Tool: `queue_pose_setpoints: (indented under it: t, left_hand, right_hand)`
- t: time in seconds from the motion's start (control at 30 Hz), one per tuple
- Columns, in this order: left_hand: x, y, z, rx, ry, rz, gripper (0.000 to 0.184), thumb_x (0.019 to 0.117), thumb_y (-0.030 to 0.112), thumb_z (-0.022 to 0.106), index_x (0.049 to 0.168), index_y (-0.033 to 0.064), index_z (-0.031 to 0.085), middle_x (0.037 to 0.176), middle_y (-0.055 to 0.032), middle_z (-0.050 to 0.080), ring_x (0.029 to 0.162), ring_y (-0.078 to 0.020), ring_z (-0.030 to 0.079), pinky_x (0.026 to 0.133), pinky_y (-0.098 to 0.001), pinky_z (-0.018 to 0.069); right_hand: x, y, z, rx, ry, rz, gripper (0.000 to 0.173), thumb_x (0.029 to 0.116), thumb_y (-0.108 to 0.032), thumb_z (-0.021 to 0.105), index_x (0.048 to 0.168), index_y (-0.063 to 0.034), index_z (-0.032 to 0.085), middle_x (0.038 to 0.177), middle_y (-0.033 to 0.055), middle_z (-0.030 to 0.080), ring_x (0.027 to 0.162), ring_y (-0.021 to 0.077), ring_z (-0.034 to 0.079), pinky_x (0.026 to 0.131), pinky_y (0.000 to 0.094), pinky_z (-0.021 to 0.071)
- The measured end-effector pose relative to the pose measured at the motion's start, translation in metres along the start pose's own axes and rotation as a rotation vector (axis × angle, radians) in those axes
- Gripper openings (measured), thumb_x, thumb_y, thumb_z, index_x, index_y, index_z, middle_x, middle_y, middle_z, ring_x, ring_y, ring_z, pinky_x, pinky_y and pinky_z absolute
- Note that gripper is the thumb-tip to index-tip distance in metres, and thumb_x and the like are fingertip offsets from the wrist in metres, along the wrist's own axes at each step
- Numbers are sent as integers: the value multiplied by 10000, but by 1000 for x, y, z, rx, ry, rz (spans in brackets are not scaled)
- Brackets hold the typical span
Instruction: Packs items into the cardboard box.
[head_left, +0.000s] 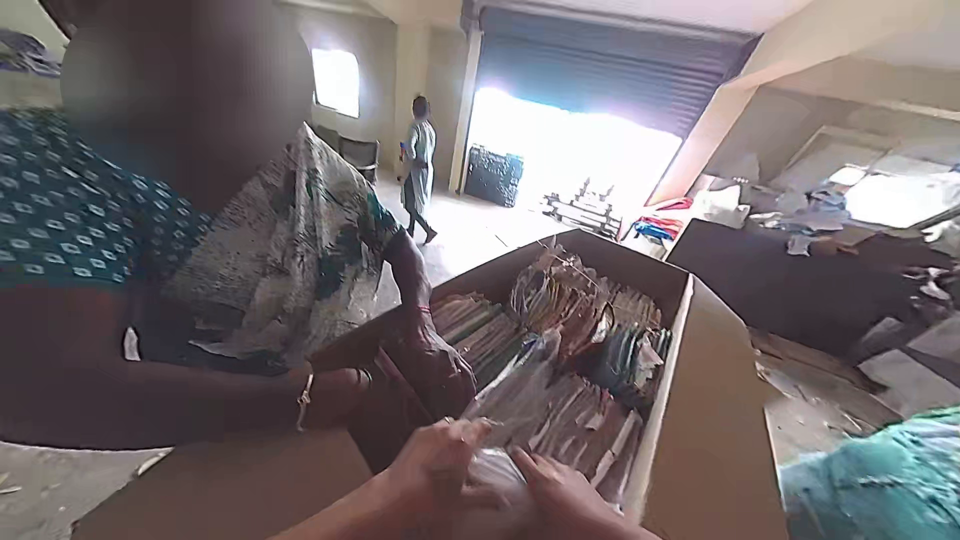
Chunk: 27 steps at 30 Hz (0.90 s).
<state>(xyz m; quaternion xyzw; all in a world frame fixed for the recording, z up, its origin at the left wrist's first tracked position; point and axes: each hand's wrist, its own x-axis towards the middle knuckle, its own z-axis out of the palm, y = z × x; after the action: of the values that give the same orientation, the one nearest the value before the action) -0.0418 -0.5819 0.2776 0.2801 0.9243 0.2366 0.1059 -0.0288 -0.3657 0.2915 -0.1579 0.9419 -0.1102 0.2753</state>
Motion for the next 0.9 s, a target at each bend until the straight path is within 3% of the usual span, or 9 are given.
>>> queue_pose_setpoints:
  t: [0.13, 0.2, 0.33, 0.47, 0.53, 0.6, 0.7, 0.83, 0.9]
  left_hand:
    - [-9, 15, -14, 41, -179, -38, 664, 856, 457, 788, 1348, 52, 600, 1286, -192, 647, 1209, -388, 608, 966, -575, 499]
    - [-4, 36, -22, 176, -302, -115, 664, 858, 414, 788, 1351, 24, 573, 1306, -215, 618, 1225, -422, 584, 921, -614, 497]
    - [16, 58, -23, 346, -489, -219, 672, 794, 306, 836, 1320, 1, 550, 1250, -234, 623, 1171, -429, 606, 879, -622, 508]
    - [15, 39, -13, 303, -418, -69, 580, 788, 210, 854, 1265, -6, 604, 1204, -240, 648, 1142, -450, 612, 873, -661, 487]
    - [9, 29, -6, 258, -348, 4, 517, 822, 165, 826, 1270, -4, 631, 1232, -248, 653, 1178, -460, 601, 933, -678, 460]
    - [4, 24, 3, 261, -272, 24, 379, 859, 76, 750, 1221, 4, 666, 1171, -238, 680, 1128, -449, 636, 886, -650, 493]
    - [4, 31, 4, 262, -269, -130, 222, 945, 76, 651, 1148, -6, 691, 1144, -239, 685, 1111, -441, 642, 891, -622, 498]
    - [4, 32, 6, 85, -139, -235, 286, 922, 132, 665, 1126, -68, 675, 1132, -268, 678, 1089, -453, 634, 934, -613, 461]
    - [1, 28, 17, 212, -132, -173, 272, 904, 131, 694, 1047, -100, 682, 1070, -318, 683, 1035, -515, 651, 879, -668, 483]
  right_hand:
    - [-26, 30, -7, -99, -132, 100, 805, 856, -380, 797, 1551, -230, 420, 1265, 212, 683, 1140, 463, 654, 916, 722, 480]
    - [-34, 35, -10, -177, -129, 170, 652, 861, -390, 784, 1428, -176, 544, 1233, 199, 692, 1144, 445, 652, 919, 698, 483]
    - [-34, 29, -5, -248, -93, 143, 571, 873, -320, 760, 1375, -103, 597, 1253, 209, 680, 1166, 432, 645, 934, 665, 494]
    - [-38, 14, -7, -315, -105, 79, 547, 850, -244, 761, 1332, -35, 606, 1208, 250, 679, 1128, 459, 648, 896, 673, 496]
    - [-35, 1, -11, -380, -188, 69, 586, 873, -277, 758, 1368, -30, 567, 1195, 265, 674, 1117, 468, 647, 887, 665, 499]
    - [-30, -8, -12, -424, -245, 44, 629, 881, -373, 758, 1364, -24, 559, 1150, 264, 685, 1089, 463, 658, 868, 651, 505]
    - [-18, -11, -14, -417, -256, 8, 606, 855, -397, 777, 1250, 28, 605, 1090, 270, 685, 1059, 461, 659, 844, 648, 503]
    - [-5, 0, -11, -340, -236, 56, 438, 850, -295, 784, 1045, 79, 664, 1097, 290, 671, 1066, 478, 638, 837, 685, 482]
    - [-18, 4, -3, -319, -170, 33, 385, 889, -249, 753, 1095, 64, 662, 1092, 282, 675, 1051, 472, 647, 821, 674, 497]
